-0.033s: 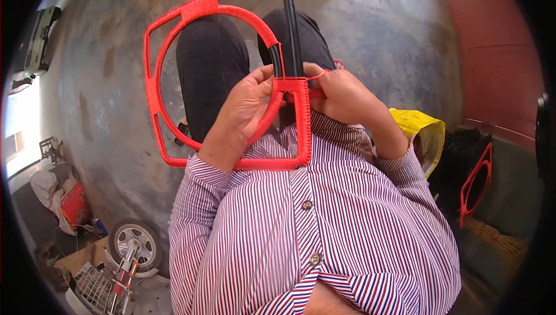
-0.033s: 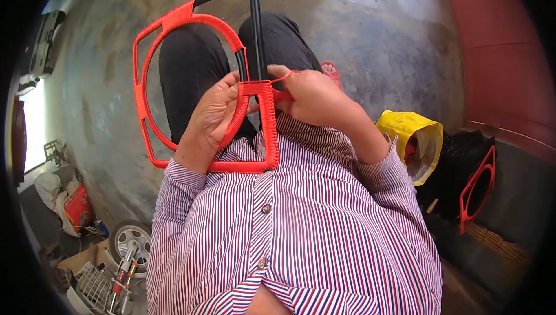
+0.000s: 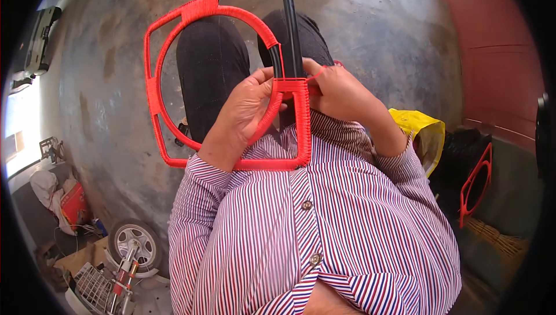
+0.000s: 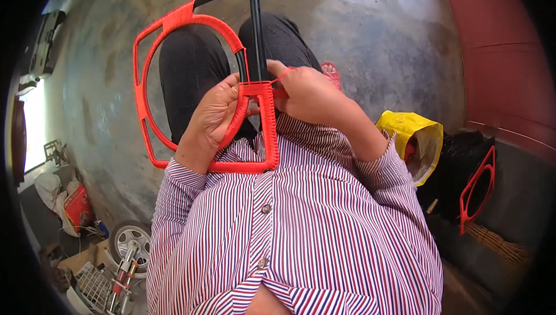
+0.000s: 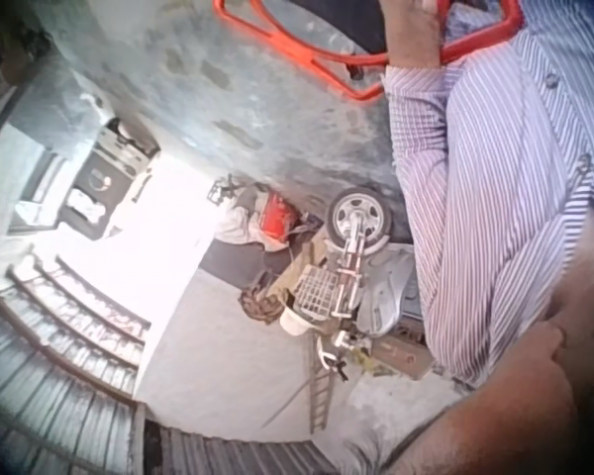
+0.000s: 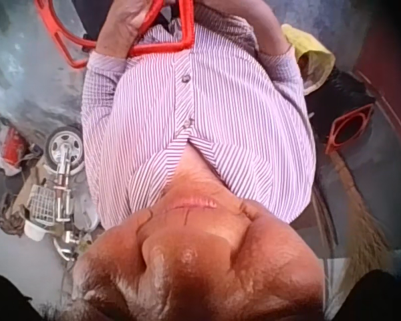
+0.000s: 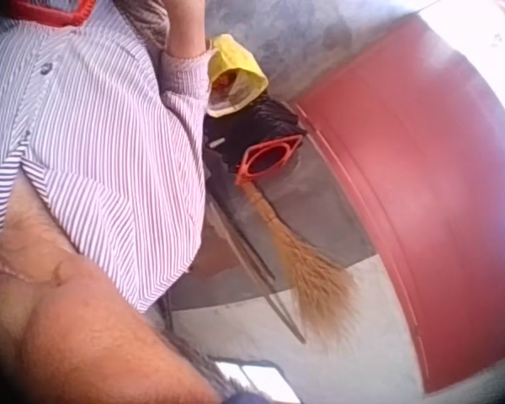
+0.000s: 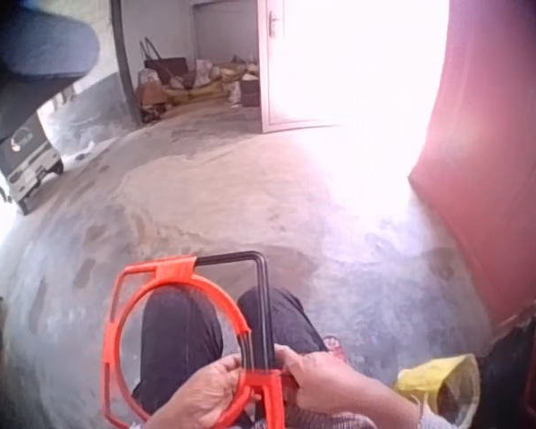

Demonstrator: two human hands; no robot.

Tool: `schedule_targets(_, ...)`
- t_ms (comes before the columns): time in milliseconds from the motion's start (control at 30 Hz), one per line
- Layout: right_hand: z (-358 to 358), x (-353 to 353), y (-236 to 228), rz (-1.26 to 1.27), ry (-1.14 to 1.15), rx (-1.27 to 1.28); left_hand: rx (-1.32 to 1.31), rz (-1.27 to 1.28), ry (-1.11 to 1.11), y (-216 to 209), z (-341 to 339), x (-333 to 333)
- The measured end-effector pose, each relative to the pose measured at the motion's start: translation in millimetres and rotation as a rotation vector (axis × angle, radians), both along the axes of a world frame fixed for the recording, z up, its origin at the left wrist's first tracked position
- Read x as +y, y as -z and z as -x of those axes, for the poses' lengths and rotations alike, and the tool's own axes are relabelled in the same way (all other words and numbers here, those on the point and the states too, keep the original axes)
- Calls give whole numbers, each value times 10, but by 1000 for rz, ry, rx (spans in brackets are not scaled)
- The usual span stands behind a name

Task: Manually wrapping a square metal frame with red cord or rope for furniture assembly.

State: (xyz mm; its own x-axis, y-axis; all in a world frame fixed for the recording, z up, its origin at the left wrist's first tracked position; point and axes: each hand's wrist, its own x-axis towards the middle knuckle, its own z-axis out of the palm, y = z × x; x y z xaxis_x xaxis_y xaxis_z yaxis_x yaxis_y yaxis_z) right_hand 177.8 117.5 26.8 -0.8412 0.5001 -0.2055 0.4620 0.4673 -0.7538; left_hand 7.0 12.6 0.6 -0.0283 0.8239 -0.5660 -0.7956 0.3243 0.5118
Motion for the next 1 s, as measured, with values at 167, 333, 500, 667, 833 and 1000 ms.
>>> schedule_targets(167, 65, 275, -32, 64, 2, 115, 131, -14, -112, 78, -14, -6)
schedule_targets(333, 64, 312, 7, 286, 424, 464, 367, -199, -353, 28, -45, -88)
schedule_targets(500, 318, 24, -23, -512, -26, 532, 811, -500, -261, -81, -199, -180)
schedule_targets(667, 64, 336, -219, -65, 18, 489, 451, -406, -278, -60, -47, -174)
schedule_targets(833, -568, 847, -565, -113, -30, -291, 288, -289, -278, -15, 4, -87)
schedule_targets(1000, -1184, 1128, -451, 519, 243, 683, 224, -152, -223, -22, 8, -36)
